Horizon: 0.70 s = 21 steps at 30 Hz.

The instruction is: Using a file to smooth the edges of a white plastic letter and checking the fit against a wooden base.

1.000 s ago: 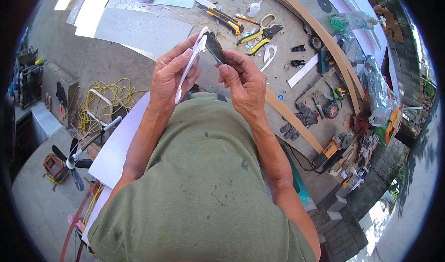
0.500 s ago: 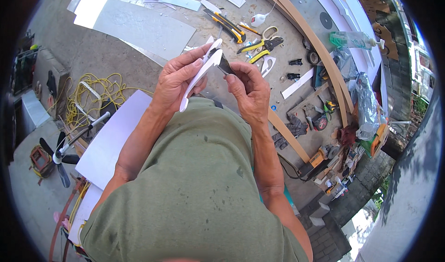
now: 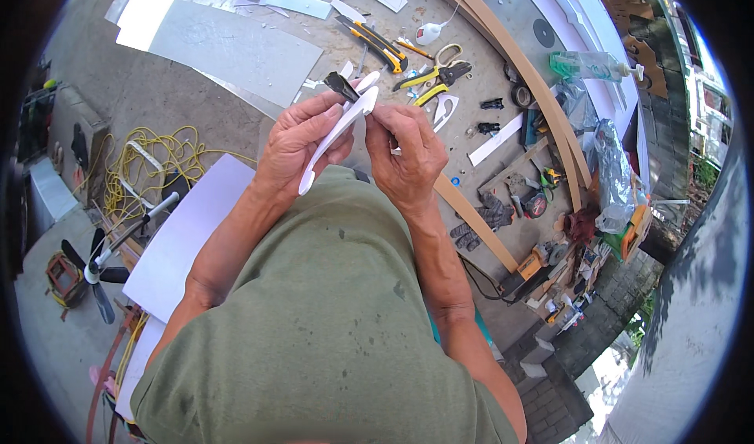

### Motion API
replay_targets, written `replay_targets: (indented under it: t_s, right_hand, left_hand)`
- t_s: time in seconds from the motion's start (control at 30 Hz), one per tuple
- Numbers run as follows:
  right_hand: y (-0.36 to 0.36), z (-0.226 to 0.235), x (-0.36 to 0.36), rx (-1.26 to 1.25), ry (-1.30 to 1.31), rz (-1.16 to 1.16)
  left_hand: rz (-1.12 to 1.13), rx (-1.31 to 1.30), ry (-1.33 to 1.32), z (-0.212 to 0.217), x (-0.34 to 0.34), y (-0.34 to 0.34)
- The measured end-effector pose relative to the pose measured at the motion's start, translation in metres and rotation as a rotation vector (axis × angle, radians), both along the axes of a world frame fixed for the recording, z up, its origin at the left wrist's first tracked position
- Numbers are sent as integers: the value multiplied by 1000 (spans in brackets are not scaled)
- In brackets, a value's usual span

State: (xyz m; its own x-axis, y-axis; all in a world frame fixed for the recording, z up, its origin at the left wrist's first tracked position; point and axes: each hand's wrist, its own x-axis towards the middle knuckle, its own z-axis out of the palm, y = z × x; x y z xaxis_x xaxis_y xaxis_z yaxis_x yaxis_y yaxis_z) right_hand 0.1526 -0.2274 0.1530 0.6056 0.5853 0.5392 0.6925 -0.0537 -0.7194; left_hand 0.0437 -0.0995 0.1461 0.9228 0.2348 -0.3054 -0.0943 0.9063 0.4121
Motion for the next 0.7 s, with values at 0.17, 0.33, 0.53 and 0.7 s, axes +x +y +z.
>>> replay_targets:
  t_s: [0.17, 0.33, 0.53, 0.7]
  right_hand:
    - [-6, 4, -1, -55, 60, -19]
    - [-12, 0, -4, -69, 63, 26]
    - [-12, 3, -5, -108, 93, -3]
    - [-12, 5, -5, -90, 115, 51]
  left_hand:
    - [13, 63, -35, 4, -1, 1]
    - [22, 66, 21, -4, 1, -2]
    - [-10, 71, 25, -7, -2, -8]
    - [-23, 17, -12, -1, -1, 0]
